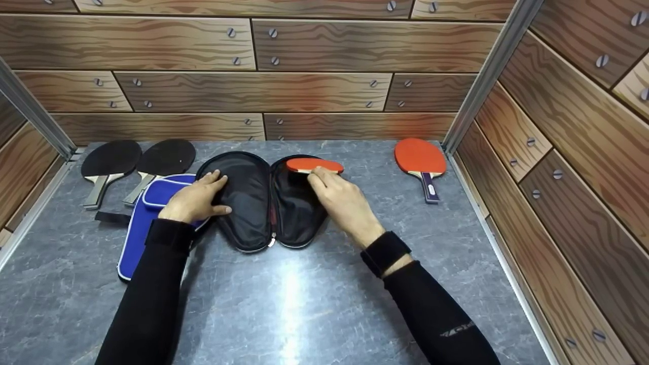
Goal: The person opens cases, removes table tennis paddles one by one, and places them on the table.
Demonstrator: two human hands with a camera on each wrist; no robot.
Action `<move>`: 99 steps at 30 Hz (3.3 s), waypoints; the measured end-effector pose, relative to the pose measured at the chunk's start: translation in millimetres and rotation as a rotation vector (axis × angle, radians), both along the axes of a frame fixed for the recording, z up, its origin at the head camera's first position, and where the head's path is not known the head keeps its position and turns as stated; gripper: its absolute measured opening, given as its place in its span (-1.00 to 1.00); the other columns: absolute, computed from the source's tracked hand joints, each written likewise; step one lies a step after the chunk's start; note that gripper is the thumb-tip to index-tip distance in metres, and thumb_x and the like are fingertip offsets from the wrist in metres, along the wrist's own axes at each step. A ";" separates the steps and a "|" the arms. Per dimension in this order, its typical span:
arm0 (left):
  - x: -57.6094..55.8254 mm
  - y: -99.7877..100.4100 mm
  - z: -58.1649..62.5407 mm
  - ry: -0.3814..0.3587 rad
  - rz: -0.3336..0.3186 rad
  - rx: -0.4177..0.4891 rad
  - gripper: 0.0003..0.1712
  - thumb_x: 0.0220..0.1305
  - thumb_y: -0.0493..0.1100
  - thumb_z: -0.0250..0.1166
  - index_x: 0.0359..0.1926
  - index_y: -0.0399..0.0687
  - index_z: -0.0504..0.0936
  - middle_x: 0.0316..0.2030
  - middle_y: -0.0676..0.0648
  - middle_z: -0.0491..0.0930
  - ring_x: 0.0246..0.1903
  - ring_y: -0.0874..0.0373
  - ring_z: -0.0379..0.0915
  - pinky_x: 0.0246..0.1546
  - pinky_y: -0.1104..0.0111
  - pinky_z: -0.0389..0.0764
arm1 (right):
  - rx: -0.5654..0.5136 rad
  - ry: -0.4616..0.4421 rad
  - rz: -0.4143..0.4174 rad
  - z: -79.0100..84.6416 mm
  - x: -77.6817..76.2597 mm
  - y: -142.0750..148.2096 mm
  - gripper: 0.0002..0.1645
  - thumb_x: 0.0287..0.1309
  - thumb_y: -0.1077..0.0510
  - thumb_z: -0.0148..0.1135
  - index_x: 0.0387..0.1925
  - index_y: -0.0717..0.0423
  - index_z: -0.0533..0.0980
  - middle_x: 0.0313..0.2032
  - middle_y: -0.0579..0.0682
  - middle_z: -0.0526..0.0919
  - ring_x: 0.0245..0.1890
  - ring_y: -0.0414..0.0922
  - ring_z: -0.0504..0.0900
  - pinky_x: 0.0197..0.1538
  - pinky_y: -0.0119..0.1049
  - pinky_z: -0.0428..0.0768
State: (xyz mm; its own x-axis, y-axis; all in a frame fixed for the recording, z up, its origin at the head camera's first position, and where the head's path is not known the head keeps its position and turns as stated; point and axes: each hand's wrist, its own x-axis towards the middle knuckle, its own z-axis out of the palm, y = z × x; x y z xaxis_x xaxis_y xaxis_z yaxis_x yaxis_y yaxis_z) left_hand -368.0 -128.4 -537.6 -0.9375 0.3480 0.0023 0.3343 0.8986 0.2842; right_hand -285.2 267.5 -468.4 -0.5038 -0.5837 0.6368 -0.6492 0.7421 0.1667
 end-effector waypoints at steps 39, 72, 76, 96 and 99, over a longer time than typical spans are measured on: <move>1.2 1.2 3.2 -0.012 0.003 -0.013 0.18 0.39 0.21 0.69 0.80 -0.18 0.39 0.83 -0.39 0.25 0.85 -0.36 0.16 0.84 -0.28 0.34 | -0.216 0.002 -0.100 15.2 -15.4 50.3 -0.67 0.44 0.50 0.37 0.17 0.36 0.69 0.20 0.32 0.87 0.17 0.28 0.92 0.22 0.15 0.93; 2.4 1.0 3.4 -0.007 -0.001 -0.011 0.16 0.40 0.21 0.69 0.79 -0.21 0.41 0.82 -0.40 0.26 0.86 -0.34 0.16 0.83 -0.29 0.35 | -0.181 -0.150 -0.175 -10.4 -26.4 89.5 -0.62 0.43 0.51 0.37 0.22 0.37 0.72 0.23 0.40 0.87 0.17 0.41 0.90 0.14 0.31 0.92; 2.0 0.7 3.5 -0.004 -0.003 -0.008 0.16 0.39 0.20 0.69 0.79 -0.21 0.41 0.82 -0.40 0.27 0.86 -0.35 0.16 0.84 -0.30 0.35 | -0.175 -0.192 -0.187 -12.5 -24.7 91.1 -0.63 0.43 0.49 0.38 0.22 0.38 0.74 0.26 0.42 0.86 0.19 0.42 0.90 0.11 0.34 0.91; 2.6 0.8 3.3 -0.013 0.001 0.006 0.16 0.38 0.19 0.70 0.79 -0.20 0.41 0.82 -0.40 0.25 0.86 -0.35 0.15 0.84 -0.30 0.33 | -0.109 -0.496 -0.340 -20.2 -22.1 92.7 -0.35 0.29 0.45 0.32 0.42 0.45 0.66 0.46 0.48 0.71 0.35 0.49 0.80 0.38 0.40 0.80; 3.2 1.3 3.8 -0.010 -0.001 0.002 0.16 0.39 0.20 0.69 0.79 -0.19 0.41 0.82 -0.40 0.25 0.86 -0.35 0.16 0.85 -0.28 0.33 | -0.088 -0.537 -0.358 -22.1 -23.1 93.2 -0.34 0.28 0.46 0.36 0.43 0.45 0.65 0.49 0.49 0.68 0.33 0.51 0.80 0.37 0.42 0.80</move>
State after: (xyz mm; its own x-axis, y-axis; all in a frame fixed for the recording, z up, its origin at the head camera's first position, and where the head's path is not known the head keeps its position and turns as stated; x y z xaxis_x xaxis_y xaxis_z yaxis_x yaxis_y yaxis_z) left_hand -364.8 -127.1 -533.7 -0.9371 0.3490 -0.0068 0.3322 0.8976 0.2896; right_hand -308.3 360.7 -490.6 -0.9189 -0.2779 0.2799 -0.3353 0.9241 -0.1834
